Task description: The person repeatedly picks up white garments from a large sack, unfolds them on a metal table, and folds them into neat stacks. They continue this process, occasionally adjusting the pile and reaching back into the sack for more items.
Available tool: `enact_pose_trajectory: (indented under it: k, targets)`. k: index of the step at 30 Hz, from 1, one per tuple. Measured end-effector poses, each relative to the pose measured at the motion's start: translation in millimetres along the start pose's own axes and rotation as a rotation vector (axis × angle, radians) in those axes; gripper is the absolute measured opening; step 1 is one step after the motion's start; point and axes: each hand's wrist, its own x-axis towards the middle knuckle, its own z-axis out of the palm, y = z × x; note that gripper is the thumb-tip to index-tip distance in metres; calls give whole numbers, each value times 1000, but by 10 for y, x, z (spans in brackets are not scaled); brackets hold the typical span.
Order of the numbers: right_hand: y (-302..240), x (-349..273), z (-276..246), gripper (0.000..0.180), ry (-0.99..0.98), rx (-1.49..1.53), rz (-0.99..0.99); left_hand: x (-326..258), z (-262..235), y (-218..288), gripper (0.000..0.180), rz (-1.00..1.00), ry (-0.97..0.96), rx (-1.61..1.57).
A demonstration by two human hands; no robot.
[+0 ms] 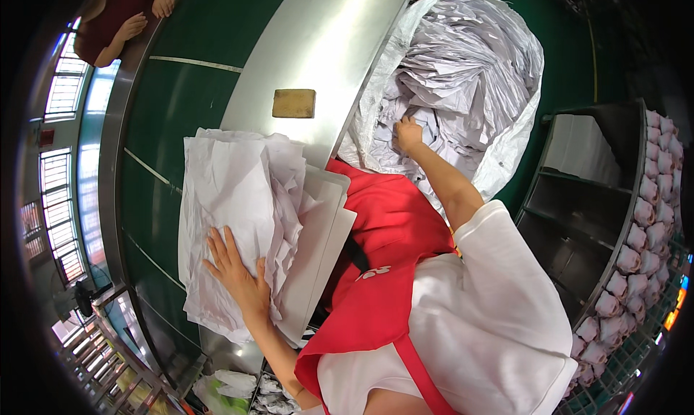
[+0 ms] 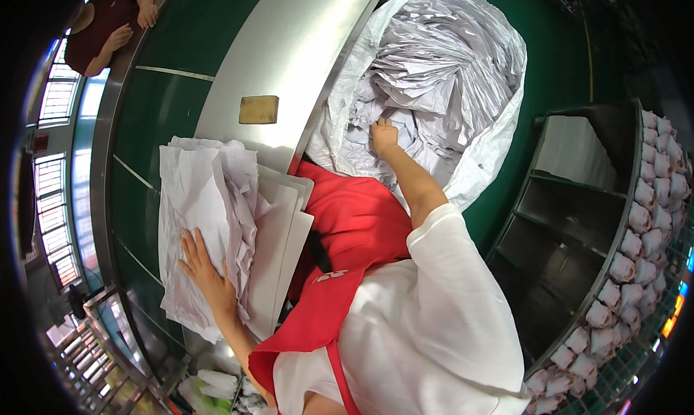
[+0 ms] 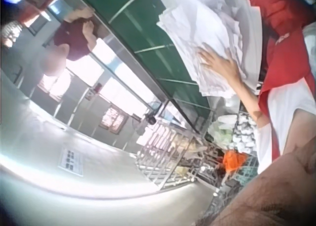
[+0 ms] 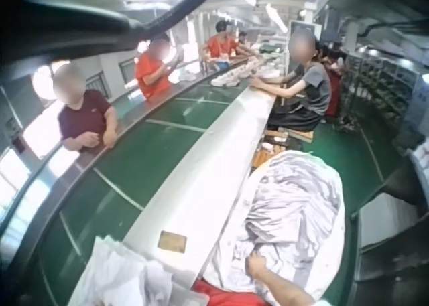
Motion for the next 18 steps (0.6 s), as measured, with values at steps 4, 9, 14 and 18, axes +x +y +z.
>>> enact_pose_trajectory:
  k: [4,9,14,18]
  targets:
    - [-6,-252,-16,51,111,46,-106,-6,-16,2,73,-5,2,2]
    - [400,-597,-473,45,395,128,-123,-51,-2,-17,74,-15,7,0]
    - [621,-676,-1219,37,305,666,78,-31,-34,-5,75,-13,3,-3]
    - [556,-685,-1750,36,71,883,-11,9,-111,55,73,-11,5,-47]
